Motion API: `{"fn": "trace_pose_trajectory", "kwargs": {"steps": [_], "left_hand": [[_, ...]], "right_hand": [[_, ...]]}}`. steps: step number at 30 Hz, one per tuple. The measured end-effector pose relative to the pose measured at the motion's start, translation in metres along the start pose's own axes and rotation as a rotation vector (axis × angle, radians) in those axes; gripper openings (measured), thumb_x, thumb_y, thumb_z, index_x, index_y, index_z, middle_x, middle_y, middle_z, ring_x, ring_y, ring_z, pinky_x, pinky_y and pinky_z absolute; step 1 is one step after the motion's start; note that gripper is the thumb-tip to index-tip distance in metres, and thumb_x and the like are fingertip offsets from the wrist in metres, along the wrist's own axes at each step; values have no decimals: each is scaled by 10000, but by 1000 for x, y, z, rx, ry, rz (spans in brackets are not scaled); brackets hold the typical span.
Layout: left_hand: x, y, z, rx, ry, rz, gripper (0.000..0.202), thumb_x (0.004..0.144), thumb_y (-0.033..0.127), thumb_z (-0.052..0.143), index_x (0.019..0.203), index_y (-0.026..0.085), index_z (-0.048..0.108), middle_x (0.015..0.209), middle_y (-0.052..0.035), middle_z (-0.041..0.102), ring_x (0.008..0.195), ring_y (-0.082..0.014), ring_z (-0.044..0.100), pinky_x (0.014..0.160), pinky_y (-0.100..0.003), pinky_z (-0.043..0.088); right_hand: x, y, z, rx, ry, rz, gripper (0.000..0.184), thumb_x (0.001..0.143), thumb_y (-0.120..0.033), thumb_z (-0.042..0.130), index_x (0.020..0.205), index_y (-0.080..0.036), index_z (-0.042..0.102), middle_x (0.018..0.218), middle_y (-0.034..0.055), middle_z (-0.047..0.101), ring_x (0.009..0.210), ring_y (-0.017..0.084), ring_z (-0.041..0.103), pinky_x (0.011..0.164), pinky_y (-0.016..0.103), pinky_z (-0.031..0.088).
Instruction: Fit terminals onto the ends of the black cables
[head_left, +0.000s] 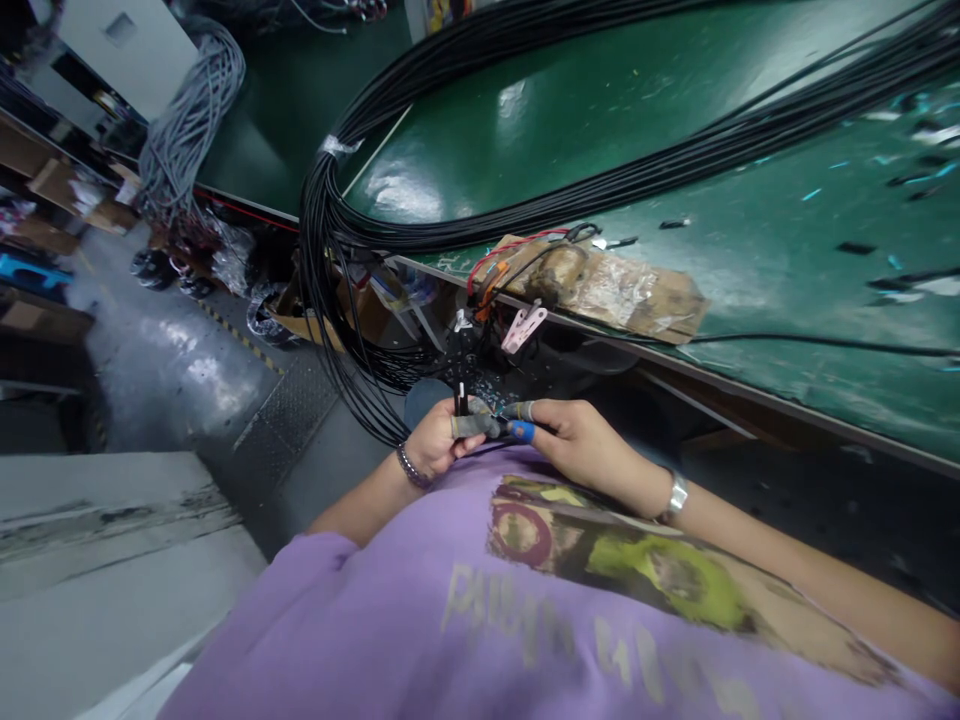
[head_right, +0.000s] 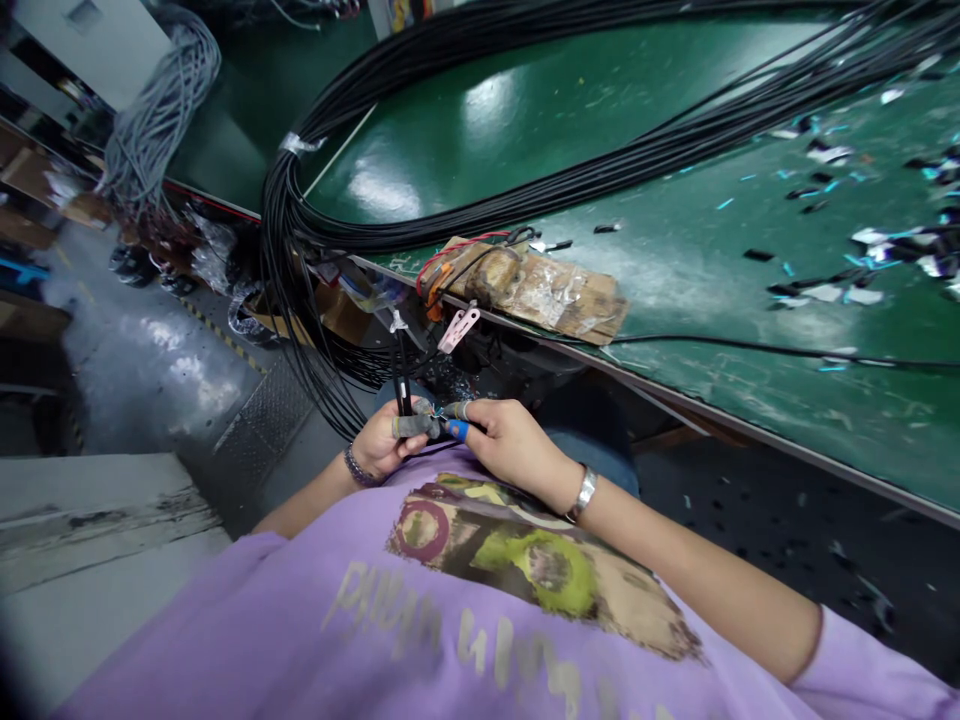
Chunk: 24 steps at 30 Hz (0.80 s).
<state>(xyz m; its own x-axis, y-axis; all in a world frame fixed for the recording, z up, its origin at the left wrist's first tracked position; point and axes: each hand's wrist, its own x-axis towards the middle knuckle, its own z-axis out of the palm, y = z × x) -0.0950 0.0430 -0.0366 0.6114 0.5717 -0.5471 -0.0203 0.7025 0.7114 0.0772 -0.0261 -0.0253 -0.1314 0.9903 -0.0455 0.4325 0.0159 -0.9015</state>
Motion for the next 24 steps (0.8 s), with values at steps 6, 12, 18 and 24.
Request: {"fn": "trace_pose_trajectory", "kwargs": {"steps": [6, 12, 18, 24], "left_hand": [[-1, 3, -1, 5, -26, -14, 411, 475, 359, 807, 655, 151, 502, 384, 76, 425, 306, -24, 311, 322, -162, 120], [-2, -1, 1, 80, -55, 22, 432, 486, 426, 804, 622, 147, 503, 366, 78, 401, 302, -22, 287, 314, -171, 110], [-4, -2, 4, 79, -61, 15, 507, 406, 472, 846, 604, 142, 516, 372, 70, 429, 296, -19, 306, 298, -169, 121], [-4, -5, -6, 69, -132, -65, 525, 388, 481, 856, 611, 139, 526, 366, 53, 454, 275, -28, 316, 288, -169, 133]], "right_hand": [[1, -4, -2, 106, 24, 51, 308, 824, -436, 532, 840, -170, 685, 742, 34, 687, 700, 193, 617, 656, 296, 506], [5, -10, -1, 310, 134, 74, 324, 737, -502, 622, 823, -189, 642, 802, 38, 684, 746, 196, 608, 703, 323, 517], [10, -12, 5, 531, 62, 216, 309, 665, -475, 676, 659, -195, 547, 606, -21, 558, 549, 114, 470, 539, 257, 427], [15, -5, 11, 923, -175, 512, 406, 520, -437, 778, 603, -184, 472, 486, -76, 418, 429, 45, 300, 396, 182, 215]]}}
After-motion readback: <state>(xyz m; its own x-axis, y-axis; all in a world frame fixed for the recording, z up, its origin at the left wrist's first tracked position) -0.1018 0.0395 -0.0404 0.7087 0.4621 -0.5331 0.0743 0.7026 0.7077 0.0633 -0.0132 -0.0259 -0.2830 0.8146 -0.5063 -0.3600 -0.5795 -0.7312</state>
